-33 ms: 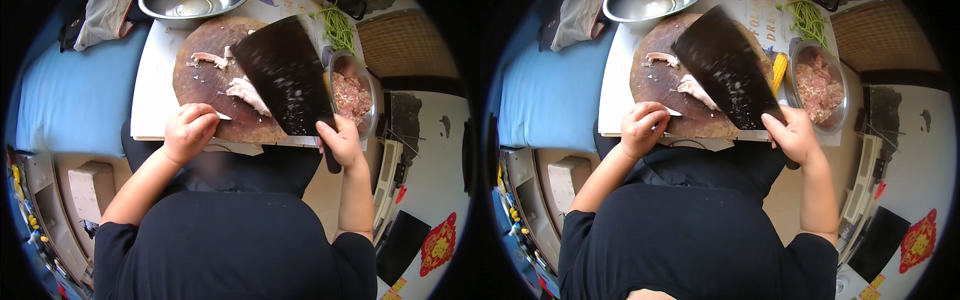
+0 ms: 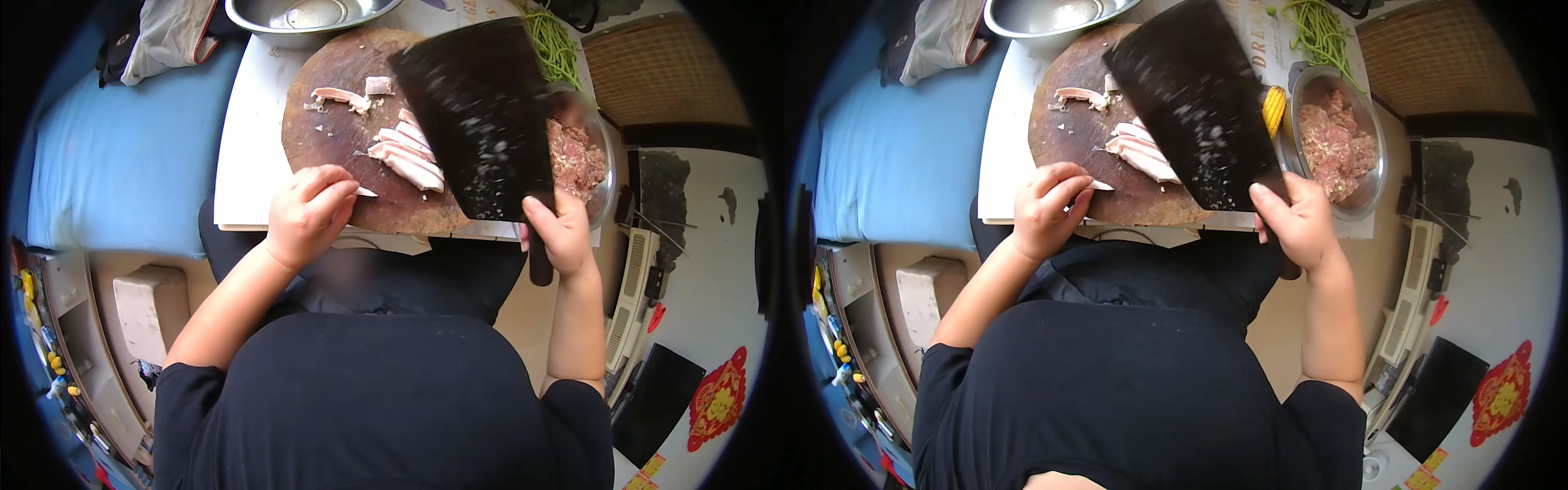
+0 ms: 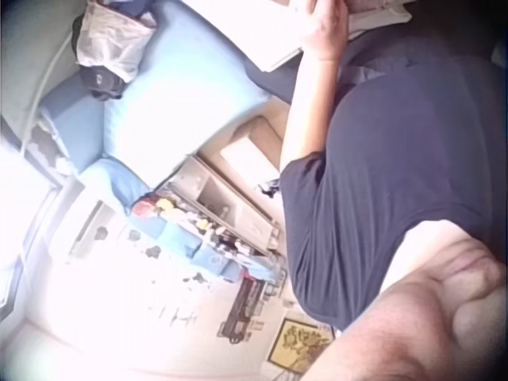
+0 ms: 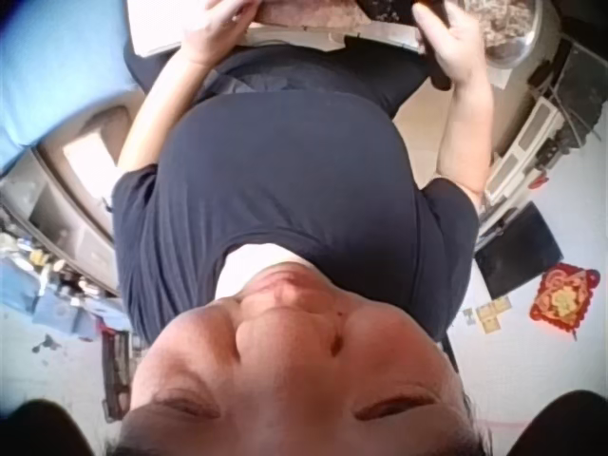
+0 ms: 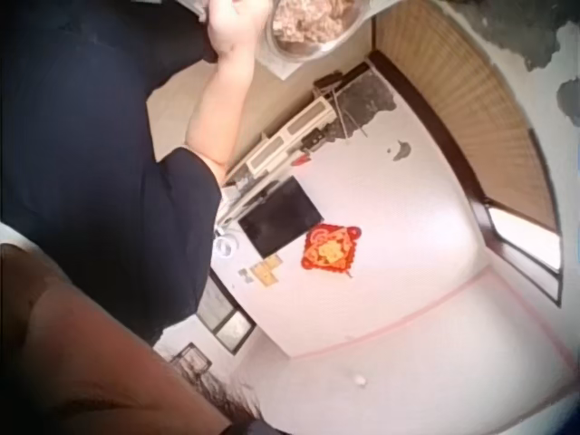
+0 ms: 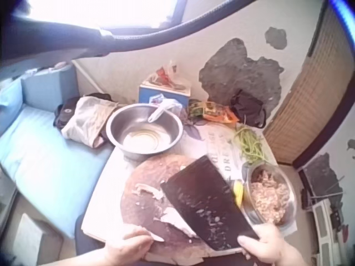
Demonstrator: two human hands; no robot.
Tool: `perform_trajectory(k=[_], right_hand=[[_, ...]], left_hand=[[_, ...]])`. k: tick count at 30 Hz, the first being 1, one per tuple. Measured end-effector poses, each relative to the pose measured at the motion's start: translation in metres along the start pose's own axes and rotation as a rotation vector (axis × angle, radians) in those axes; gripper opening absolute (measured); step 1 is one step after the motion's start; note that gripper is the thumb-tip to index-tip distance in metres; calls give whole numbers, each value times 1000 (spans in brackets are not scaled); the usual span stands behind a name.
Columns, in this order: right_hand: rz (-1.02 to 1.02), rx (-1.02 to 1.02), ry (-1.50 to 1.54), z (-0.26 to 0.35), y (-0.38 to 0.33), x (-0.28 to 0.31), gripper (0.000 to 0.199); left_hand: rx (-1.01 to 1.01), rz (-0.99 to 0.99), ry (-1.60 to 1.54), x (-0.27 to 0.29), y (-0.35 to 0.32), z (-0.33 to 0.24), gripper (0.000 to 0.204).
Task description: The person uses a cleaver to slice and mince pieces of pork belly on a round wooden cutting board. The meat is progressively cut into smaller pieces and then minced into a fine texture. A bowl of ground meat and a corn cob are visible nearby.
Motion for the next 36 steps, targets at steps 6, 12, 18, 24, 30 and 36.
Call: perform_trajectory(k=[6,12,18,24,30,36], right_hand=[[-320,157,255,-10,-10,-5,16],[-376,97,281,-27,-31,-2,17],[-410,85,327,-40,-54,4,20],[-478,89,371,-48,-66,8,20],[-504,71,351,-55,-78,13,20],[-531,57,357,-67,-86,14,20]], left_hand=[[176,370,314,12,31,-11,14],[45,134,245,11,103,24,13],[300,469,391,-6,127,27,16],[269,690,119,-24,169,-25,31],[160,478,177,-77,204,-1,37],[54,809,209,-89,181,-29,35]])
Point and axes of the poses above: each hand's wrist, its own y-axis towards the middle knuckle, its own x-axis out of the back of the hand, z = x × y, the point moved 1 cm from there along y, towards the middle knuckle, and after that the axes turned 13 degrees about x, right-handed, at the moved point
